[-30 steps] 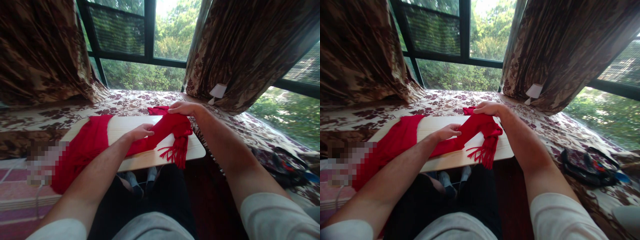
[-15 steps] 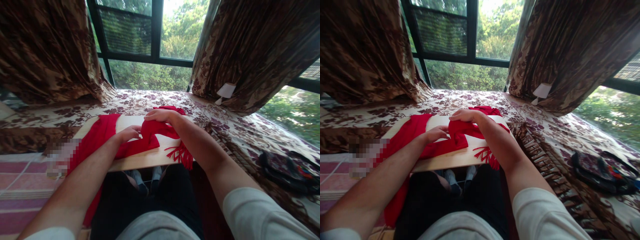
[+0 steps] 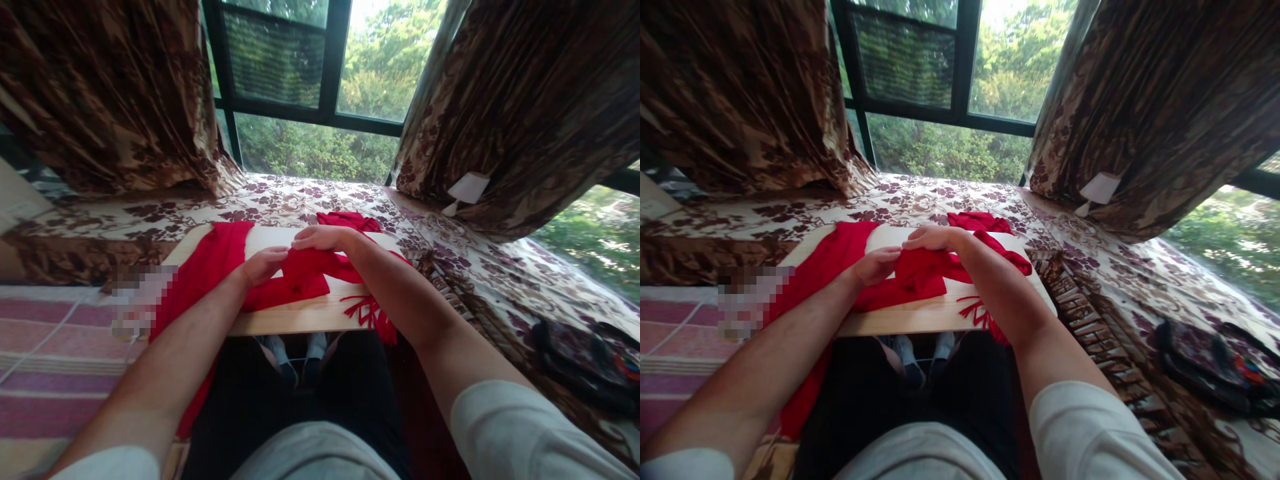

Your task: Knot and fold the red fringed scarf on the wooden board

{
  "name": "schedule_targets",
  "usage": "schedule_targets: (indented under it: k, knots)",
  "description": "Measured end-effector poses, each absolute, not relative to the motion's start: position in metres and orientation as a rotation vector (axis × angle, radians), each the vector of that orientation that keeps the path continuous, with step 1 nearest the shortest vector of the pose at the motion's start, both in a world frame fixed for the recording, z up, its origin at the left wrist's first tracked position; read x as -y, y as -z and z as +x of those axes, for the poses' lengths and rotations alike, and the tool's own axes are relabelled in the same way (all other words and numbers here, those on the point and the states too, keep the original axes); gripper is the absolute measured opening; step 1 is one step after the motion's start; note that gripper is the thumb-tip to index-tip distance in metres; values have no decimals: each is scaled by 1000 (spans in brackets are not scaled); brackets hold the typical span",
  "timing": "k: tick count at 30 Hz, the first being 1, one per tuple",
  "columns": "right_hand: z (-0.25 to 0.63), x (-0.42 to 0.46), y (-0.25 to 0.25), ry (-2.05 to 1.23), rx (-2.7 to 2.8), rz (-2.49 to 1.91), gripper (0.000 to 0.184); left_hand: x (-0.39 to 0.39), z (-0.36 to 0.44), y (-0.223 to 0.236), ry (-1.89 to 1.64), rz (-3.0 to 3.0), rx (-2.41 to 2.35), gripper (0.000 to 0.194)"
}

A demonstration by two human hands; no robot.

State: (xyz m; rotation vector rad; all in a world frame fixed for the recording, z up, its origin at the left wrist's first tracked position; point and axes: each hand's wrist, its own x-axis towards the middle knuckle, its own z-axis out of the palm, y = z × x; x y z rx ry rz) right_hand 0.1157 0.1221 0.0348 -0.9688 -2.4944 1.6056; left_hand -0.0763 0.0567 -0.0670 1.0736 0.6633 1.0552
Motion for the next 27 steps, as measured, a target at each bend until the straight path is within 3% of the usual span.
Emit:
schedule_targets:
  k: [5, 11, 20, 27]
  knots:
    - [142, -128, -46, -1234, 2871, -1093, 41, -57, -70, 69, -1033, 1010, -762, 22]
    - [194, -145, -45, -1120, 2929, -1361, 45, -61, -81, 77, -1048, 1103, -1008, 26]
    - [218, -159, 9, -822, 2868, -1607, 38, -52, -97, 87, -877, 1255, -1235, 28]
    - [248, -131, 35, -600, 2742, -1296, 44, -47, -93, 97, -1015, 1324, -1282, 34]
